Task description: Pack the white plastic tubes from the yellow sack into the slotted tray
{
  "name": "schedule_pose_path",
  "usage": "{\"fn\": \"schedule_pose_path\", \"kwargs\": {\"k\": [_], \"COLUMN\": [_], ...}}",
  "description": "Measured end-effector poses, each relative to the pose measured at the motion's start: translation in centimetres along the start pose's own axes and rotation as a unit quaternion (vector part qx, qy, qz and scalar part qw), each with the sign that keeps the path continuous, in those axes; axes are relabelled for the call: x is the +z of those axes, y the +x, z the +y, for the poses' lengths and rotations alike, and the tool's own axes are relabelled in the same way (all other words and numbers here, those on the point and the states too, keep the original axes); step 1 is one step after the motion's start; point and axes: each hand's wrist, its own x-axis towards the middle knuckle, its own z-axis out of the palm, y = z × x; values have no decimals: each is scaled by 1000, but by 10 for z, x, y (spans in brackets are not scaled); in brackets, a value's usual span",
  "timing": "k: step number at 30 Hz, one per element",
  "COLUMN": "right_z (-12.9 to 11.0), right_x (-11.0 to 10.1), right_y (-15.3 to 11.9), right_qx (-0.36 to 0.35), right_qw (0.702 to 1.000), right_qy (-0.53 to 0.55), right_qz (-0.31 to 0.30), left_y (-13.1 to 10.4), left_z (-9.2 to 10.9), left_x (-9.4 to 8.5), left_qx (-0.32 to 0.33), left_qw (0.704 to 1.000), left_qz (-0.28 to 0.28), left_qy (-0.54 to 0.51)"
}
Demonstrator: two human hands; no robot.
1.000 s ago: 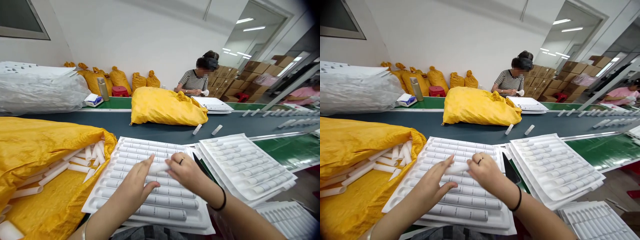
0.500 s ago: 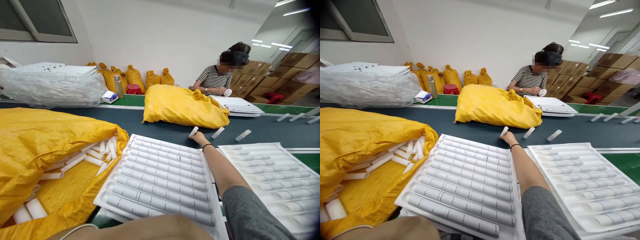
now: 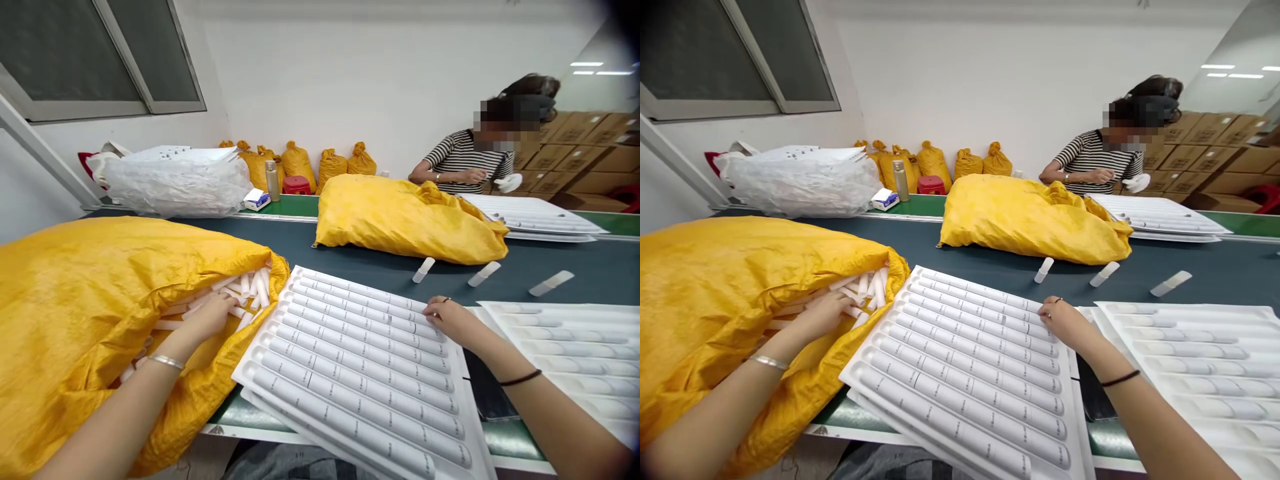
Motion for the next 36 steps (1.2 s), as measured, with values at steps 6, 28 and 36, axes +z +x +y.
{"fn": "schedule_pose_path", "kwargs": {"k": [6,28,36], "right_z": [7,-174,-175], "right_x": [-4,-32,-26], "right_y": [17,-94,-98], "right_qx": [1,-311,-301], "right_qw": [999,886,884], "right_qy": [-38,289,290], "right_qz": [11,184,209], "left_y": [-12,-55,-63], "left_z": [17,195,195], "left_x": [-8,15,8], "left_qx": [41,303,272], "left_qw": [999,937,944], "left_qz": [32,158,100], "left_qy": [-17,-77,-157]}}
